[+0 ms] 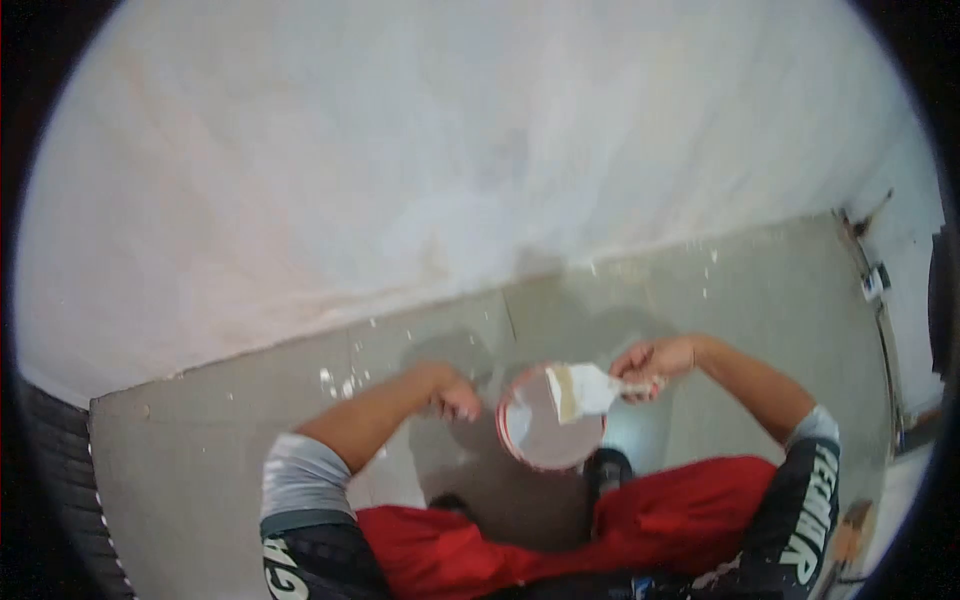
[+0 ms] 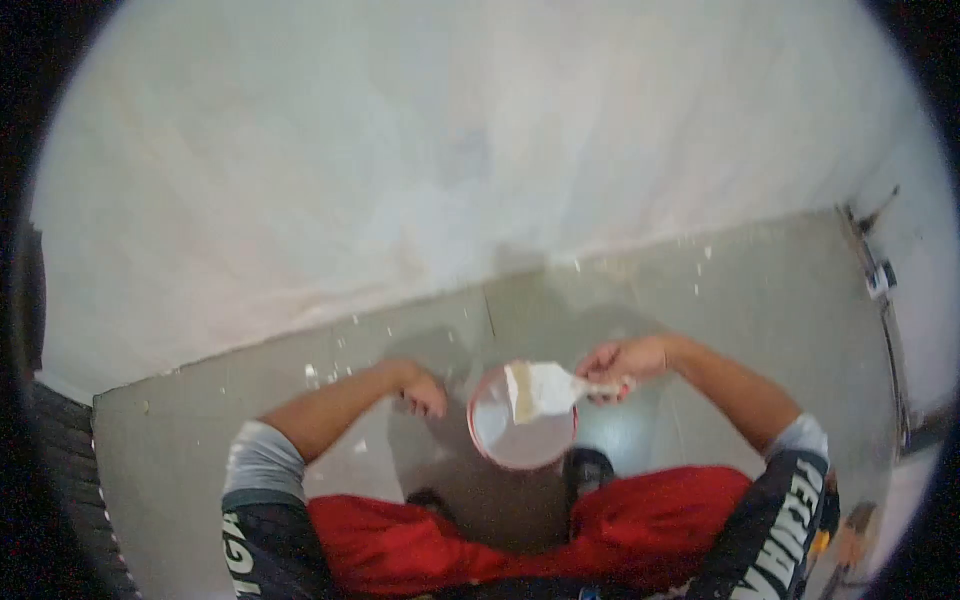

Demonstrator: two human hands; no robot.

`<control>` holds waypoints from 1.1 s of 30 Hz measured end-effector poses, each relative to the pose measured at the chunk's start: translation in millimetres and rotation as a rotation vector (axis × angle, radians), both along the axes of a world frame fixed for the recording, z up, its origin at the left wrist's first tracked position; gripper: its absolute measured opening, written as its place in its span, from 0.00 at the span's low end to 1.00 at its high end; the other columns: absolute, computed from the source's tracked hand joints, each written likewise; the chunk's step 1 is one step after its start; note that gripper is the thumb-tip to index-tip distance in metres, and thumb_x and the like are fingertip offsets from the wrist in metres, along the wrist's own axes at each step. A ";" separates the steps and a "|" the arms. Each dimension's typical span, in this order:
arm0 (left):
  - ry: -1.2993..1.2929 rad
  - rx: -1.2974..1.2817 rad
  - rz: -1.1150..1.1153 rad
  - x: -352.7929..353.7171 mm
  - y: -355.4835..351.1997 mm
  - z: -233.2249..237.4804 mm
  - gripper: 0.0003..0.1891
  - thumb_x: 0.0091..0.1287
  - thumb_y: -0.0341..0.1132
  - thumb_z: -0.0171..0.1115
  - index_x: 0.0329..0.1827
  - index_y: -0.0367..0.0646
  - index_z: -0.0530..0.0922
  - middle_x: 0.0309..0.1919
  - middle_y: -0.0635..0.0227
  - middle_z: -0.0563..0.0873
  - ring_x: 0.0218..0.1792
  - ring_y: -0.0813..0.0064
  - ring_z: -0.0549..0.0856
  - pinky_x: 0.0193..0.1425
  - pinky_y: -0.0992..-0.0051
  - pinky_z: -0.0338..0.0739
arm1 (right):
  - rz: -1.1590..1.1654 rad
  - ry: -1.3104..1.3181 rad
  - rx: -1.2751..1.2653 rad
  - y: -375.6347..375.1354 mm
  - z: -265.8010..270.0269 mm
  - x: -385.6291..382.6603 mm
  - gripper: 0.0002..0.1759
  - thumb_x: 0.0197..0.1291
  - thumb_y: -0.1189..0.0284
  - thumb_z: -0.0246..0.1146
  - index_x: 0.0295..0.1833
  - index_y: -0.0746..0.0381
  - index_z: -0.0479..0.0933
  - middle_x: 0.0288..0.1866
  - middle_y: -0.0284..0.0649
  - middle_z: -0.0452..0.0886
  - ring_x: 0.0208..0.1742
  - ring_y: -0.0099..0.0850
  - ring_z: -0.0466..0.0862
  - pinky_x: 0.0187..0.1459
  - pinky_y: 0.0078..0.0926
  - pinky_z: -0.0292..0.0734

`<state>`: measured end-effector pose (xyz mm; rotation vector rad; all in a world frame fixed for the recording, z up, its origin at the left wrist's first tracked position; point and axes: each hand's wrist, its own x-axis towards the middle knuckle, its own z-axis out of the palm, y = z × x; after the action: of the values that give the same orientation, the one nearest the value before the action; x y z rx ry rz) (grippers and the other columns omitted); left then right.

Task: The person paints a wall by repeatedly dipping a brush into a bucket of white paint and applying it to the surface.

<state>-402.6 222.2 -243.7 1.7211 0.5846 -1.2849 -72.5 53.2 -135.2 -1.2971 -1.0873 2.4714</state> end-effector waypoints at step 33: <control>-0.250 0.298 -0.372 -1.8 -41.8 7.7 0.20 0.68 0.41 0.48 0.54 0.38 0.80 0.49 0.56 0.85 0.47 0.58 0.85 0.52 0.60 0.79 | -0.552 -1.373 1.995 163.4 303.6 -254.2 0.15 0.58 0.71 0.58 0.50 0.66 0.75 0.29 0.54 0.80 0.29 0.44 0.79 0.36 0.37 0.74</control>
<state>-404.4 180.4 -236.0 2.2804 0.3287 -1.2479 -326.7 216.6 168.5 -1.5405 -1.7993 -0.6539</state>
